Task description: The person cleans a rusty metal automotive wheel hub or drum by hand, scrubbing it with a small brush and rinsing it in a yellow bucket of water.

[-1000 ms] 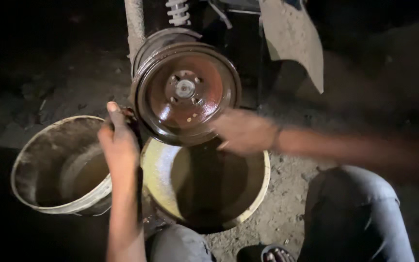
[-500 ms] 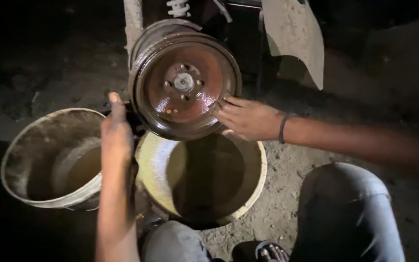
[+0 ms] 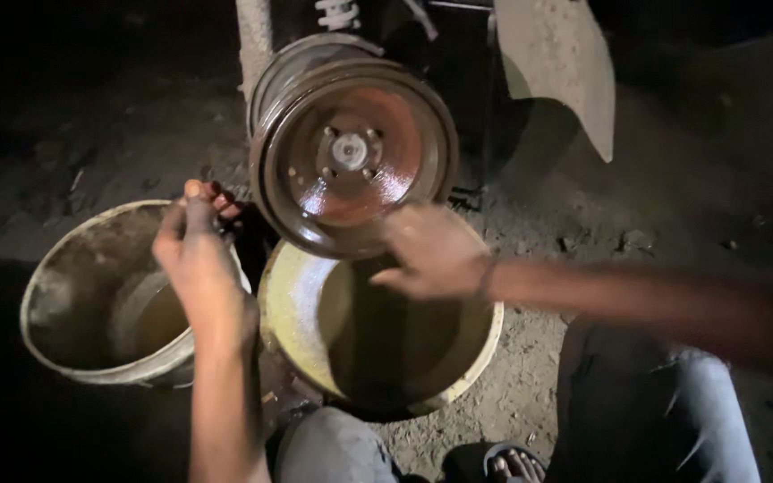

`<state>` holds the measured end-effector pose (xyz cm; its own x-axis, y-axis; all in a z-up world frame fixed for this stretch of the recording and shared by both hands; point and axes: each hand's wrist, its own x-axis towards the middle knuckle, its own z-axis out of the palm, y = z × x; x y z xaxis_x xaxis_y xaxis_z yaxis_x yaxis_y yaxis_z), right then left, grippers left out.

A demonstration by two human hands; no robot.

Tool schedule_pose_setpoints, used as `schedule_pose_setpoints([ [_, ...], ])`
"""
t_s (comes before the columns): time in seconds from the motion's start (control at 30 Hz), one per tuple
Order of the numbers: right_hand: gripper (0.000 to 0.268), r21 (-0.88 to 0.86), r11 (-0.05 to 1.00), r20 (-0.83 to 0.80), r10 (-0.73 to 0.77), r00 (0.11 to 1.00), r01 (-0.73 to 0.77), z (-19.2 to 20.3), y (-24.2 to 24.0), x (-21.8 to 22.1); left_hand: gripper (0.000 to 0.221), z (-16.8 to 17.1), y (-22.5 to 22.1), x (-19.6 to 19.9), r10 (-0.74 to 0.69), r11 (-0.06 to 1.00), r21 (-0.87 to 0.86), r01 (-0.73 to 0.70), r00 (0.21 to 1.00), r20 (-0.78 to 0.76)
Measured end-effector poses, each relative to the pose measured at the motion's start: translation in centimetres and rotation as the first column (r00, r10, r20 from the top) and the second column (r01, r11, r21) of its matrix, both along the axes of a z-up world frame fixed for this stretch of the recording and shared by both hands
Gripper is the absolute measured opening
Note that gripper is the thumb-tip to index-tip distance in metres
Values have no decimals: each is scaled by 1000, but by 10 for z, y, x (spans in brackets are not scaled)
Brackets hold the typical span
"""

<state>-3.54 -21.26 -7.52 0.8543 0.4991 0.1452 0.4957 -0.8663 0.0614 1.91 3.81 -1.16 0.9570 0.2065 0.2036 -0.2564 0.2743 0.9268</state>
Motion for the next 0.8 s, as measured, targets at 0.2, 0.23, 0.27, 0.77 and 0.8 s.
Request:
schedule_pose_setpoints([
  [0.2, 83, 162, 970, 319, 122, 940, -181, -15, 0, -1, 34, -17, -3, 4, -142, 989, 20, 143, 988, -68],
  [0.23, 81, 46, 968, 328, 217, 919, -245, -8, -29, 5, 38, -13, -1, 7, -141, 981, 118, 153, 985, -101],
  [0.27, 81, -24, 968, 371, 240, 897, -250, -4, -41, 4, 41, -9, -1, 9, -138, 963, 214, 164, 981, -134],
  [0.77, 82, 25, 987, 153, 156, 976, -162, 16, -26, 5, 41, 26, -21, -14, -177, 983, -91, 156, 937, -300],
  [0.8, 80, 87, 995, 30, 35, 999, -38, 15, -14, -1, 39, 24, -23, -17, -142, 989, -81, 125, 954, -264],
])
